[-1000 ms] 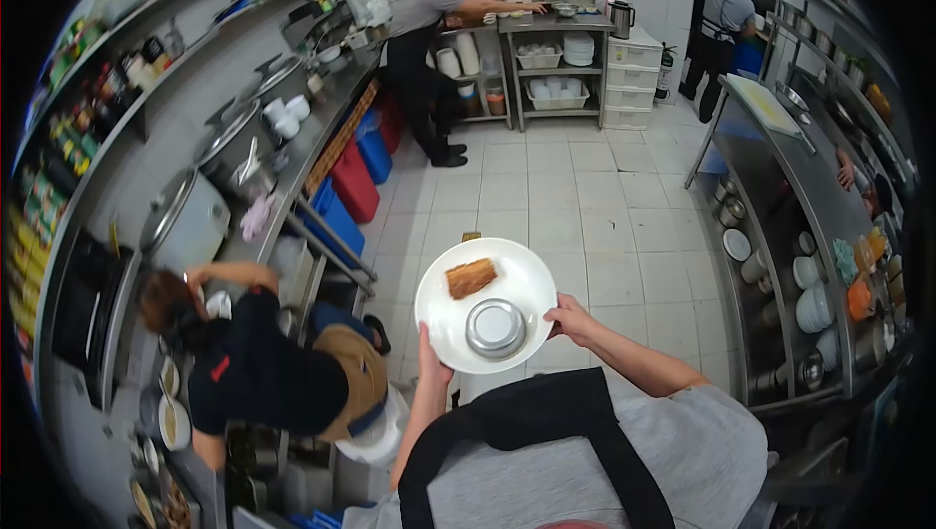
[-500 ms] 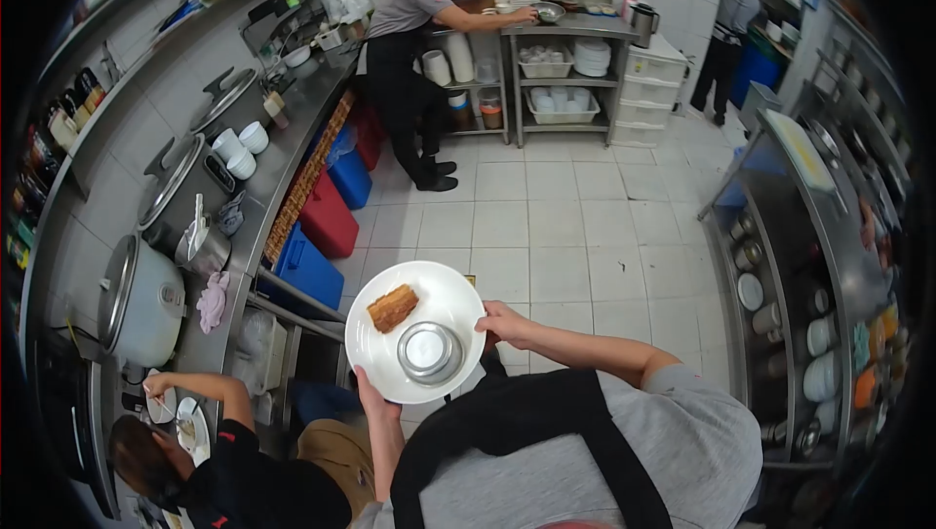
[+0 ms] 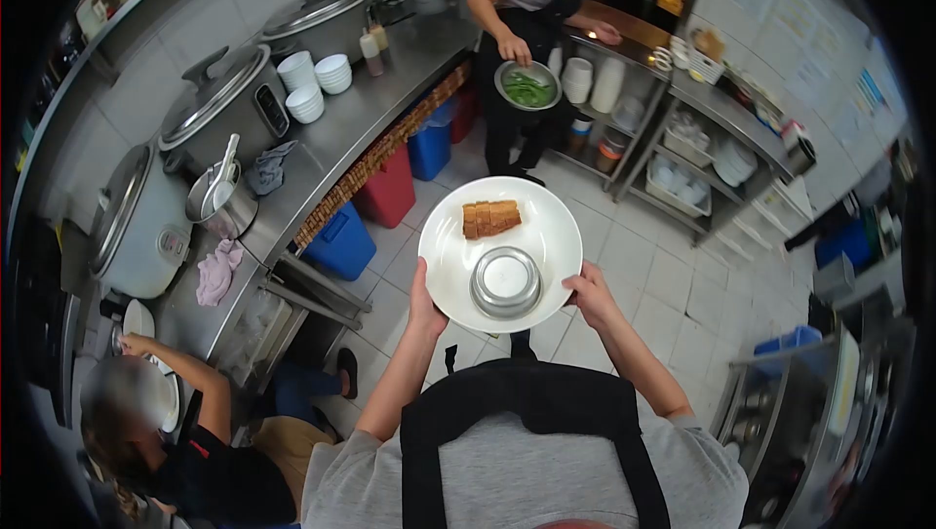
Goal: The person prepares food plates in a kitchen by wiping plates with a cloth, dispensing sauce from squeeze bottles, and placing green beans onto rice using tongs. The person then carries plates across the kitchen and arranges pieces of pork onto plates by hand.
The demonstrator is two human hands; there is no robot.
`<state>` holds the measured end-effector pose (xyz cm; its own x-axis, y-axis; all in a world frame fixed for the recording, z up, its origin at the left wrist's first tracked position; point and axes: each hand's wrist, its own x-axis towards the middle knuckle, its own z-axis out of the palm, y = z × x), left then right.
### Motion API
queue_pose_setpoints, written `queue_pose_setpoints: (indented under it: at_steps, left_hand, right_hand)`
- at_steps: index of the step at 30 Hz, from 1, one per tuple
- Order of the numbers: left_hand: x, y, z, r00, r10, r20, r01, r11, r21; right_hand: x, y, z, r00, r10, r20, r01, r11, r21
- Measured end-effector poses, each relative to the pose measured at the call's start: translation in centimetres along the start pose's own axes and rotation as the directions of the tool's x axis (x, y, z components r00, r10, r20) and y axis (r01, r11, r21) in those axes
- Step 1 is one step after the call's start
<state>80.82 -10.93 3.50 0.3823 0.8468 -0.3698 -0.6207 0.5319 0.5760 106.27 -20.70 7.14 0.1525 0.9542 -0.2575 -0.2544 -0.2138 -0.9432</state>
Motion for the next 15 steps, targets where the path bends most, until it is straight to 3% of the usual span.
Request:
queue_pose_setpoints:
  at_steps: [3, 6, 8, 11, 13, 14, 15]
  left_hand:
    - [3.3, 1.4, 1.5, 0.991, 0.120, -0.063, -0.127, 0.985, -0.117]
    - [6.1, 3.2, 2.0, 0.931, 0.336, -0.140, -0.359, 0.911, -0.203]
    - [8.9, 4.1, 1.0, 0.874, 0.418, -0.247, -0.460, 0.875, -0.149]
    - [12.4, 5.2, -2.2, 0.733, 0.501, -0.460, -0.589, 0.806, -0.060]
    - [14.1, 6.6, -3.4, 0.460, 0.552, -0.695, -0.643, 0.747, 0.168]
    - [14.7, 7.6, -5.0, 0.409, 0.632, -0.658, -0.660, 0.703, 0.265]
    - [14.9, 9.2, -5.7, 0.393, 0.633, -0.667, -0.687, 0.684, 0.245]
  right_hand:
    - [8.4, -0.7, 0.3, 0.997, 0.010, 0.078, -0.010, 1.000, 0.004]
    - [15.9, -1.7, 2.9, 0.985, 0.035, 0.170, -0.041, 0.999, 0.031]
    - [20.3, -2.0, 5.2, 0.964, 0.062, 0.258, -0.070, 0.997, 0.023]
    - [26.3, -1.3, 9.1, 0.916, 0.096, 0.391, -0.095, 0.995, -0.020]
    - [28.8, -1.4, 11.7, 0.895, 0.118, 0.431, -0.107, 0.993, -0.049]
    - [30.2, -1.1, 12.8, 0.860, 0.138, 0.491, -0.131, 0.990, -0.050]
    - [31.1, -0.9, 14.1, 0.846, 0.148, 0.512, -0.135, 0.989, -0.063]
